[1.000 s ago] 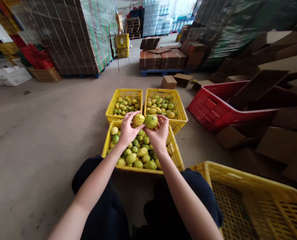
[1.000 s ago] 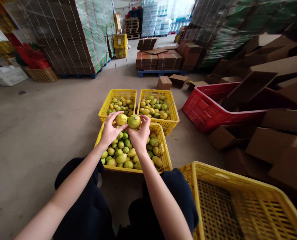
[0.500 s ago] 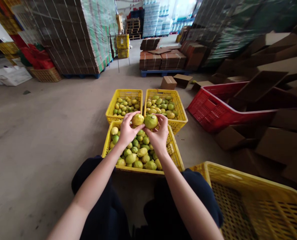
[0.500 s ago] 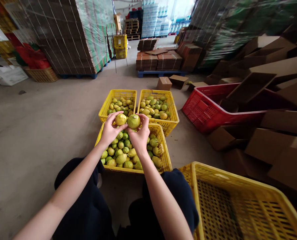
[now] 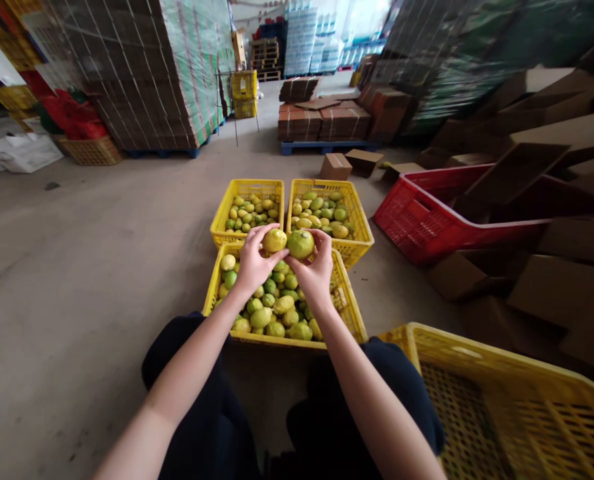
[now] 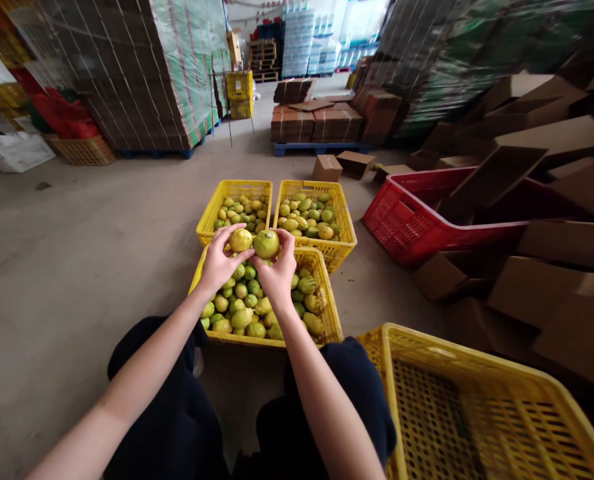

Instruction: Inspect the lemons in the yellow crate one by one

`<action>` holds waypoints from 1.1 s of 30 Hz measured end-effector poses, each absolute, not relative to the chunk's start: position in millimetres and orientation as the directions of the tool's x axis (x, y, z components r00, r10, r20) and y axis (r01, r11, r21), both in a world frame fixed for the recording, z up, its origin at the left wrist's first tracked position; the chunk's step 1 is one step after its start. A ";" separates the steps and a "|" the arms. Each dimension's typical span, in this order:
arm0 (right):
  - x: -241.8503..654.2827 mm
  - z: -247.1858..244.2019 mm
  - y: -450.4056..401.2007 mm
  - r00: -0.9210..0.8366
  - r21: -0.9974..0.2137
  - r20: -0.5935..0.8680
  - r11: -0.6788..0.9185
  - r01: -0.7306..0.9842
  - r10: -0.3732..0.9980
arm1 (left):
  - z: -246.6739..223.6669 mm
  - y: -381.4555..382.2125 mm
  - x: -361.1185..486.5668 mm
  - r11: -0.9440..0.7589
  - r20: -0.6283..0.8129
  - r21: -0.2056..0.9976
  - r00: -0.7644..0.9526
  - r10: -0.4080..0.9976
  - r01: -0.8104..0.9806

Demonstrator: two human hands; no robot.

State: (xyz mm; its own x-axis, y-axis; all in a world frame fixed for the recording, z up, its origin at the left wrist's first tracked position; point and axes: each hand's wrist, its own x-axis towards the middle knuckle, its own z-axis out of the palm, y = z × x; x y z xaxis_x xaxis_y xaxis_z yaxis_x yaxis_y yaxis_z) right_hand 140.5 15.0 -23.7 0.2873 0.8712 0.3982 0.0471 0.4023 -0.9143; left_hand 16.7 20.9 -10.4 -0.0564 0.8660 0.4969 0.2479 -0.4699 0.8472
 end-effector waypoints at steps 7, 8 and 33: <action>140.5 -24.8 16.4 0.284 -0.911 0.408 0.408 0.062 0.868 | -10.9 20.9 16.4 -0.474 0.501 0.840 -0.045 0.864 0.264; 140.4 -25.3 16.7 0.283 -0.911 0.408 0.406 0.066 0.868 | -10.9 20.9 16.4 -0.474 0.502 0.839 -0.044 0.864 0.267; 137.7 -33.2 16.4 0.362 -0.894 0.436 0.349 0.282 0.824 | -19.2 21.3 20.8 -0.481 0.495 0.829 0.025 0.868 0.284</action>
State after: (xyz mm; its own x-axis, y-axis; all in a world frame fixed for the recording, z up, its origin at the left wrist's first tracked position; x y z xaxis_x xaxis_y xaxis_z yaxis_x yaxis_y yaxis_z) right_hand 137.7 16.4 -33.2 0.3618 0.8239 0.4361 0.2818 0.3493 -0.8936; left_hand 20.8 21.3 -19.2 0.0251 0.8683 0.4955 0.2841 -0.4814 0.8292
